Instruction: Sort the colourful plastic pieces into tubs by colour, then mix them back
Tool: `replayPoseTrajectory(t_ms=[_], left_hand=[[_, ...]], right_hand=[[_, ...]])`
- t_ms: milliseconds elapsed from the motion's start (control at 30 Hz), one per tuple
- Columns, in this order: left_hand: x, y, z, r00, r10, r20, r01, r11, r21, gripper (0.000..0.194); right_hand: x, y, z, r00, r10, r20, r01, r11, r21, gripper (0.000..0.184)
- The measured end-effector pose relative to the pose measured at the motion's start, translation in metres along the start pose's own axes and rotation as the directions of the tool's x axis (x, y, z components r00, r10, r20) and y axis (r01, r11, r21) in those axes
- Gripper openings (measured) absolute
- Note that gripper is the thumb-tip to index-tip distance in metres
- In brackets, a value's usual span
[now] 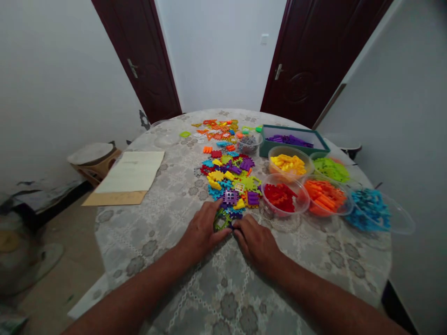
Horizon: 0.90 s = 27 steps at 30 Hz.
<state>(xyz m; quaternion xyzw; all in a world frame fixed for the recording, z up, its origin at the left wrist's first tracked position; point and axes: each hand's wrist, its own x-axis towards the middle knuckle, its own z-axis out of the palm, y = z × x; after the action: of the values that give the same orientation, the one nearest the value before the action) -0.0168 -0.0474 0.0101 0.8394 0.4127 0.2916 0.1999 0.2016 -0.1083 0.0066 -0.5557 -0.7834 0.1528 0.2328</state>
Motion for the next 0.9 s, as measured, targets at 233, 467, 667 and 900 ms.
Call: replayPoseTrajectory(t_ms=[233, 467, 667, 900], left_hand=[[0.024, -0.008, -0.008, 0.979, 0.199, -0.051, -0.191, 0.974, 0.123, 0.072], [0.048, -0.030, -0.016, 0.962, 0.240, -0.128, -0.204, 0.949, 0.240, 0.061], [0.062, -0.044, -0.010, 0.986, 0.160, -0.038, -0.142, 0.946, 0.290, 0.086], [0.076, -0.062, -0.002, 0.991, 0.110, 0.072, -0.127, 0.947, 0.296, 0.114]], right_hand=[[0.007, -0.006, 0.001, 0.994, 0.068, -0.089, -0.067, 0.998, 0.015, 0.019], [0.032, -0.016, 0.008, 0.990, 0.122, -0.064, -0.125, 0.991, -0.050, 0.013], [0.032, -0.015, 0.013, 0.998, -0.029, -0.056, 0.029, 1.000, 0.007, 0.017], [0.028, -0.012, 0.004, 0.992, -0.078, -0.100, 0.096, 0.977, 0.191, 0.015]])
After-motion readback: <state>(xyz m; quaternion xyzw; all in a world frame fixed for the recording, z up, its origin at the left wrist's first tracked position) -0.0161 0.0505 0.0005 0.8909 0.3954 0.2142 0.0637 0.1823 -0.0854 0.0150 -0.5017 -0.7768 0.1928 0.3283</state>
